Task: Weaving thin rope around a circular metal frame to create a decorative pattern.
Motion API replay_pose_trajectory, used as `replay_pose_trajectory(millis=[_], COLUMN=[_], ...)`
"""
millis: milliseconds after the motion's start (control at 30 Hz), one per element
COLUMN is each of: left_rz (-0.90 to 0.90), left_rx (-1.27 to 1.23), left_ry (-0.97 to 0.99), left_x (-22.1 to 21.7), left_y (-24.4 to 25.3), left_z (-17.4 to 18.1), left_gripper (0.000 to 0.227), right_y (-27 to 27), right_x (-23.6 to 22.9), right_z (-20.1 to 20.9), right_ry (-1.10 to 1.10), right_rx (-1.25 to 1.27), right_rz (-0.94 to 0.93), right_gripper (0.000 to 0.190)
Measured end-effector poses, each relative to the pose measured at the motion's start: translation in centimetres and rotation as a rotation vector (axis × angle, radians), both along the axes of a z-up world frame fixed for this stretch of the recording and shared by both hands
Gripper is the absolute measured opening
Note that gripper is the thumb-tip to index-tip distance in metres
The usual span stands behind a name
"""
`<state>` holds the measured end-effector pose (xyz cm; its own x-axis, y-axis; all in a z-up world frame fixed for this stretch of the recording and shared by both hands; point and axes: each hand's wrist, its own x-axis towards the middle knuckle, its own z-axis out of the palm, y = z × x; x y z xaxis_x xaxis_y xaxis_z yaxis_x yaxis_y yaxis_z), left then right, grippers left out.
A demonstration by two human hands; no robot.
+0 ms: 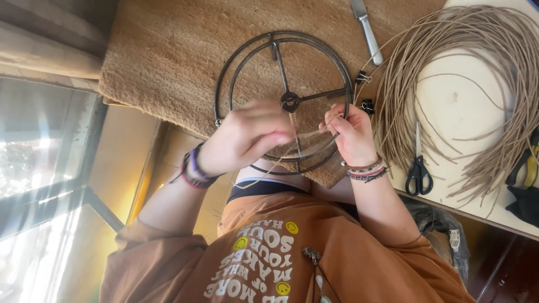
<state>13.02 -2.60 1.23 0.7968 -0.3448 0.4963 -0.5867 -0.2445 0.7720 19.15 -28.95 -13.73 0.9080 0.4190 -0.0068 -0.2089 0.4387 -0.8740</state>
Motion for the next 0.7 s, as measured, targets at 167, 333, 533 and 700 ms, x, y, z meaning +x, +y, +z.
replay_pose_trajectory(millis=[167,333,533,700], left_rz=[0.105,0.123,0.126,0.101], left_rx=[0.122,0.225,0.400,0.418], left_ry=[-0.069,-0.250,-0.343,-0.303], left_x=[-2.9,-2.7,-2.5,-2.0], left_y=[2.3,2.3,1.6,1.6], left_z=[-3.0,-5.4,-7.6,-6.8], left_gripper=[0.020,0.024,0.025,0.028], right_y=[-0.7,-0.9,2.3,4.3], right_x=[0.9,1.8,1.0,0.9], right_z=[-1.3,0.2,1.3,-2.0], right_ry=[0.027,0.307,0.376,0.113], right_rx=[0.116,0.144,0.023,0.065], right_rz=[0.156,0.355,0.742,0.711], right_gripper=[0.019,0.025,0.057,0.023])
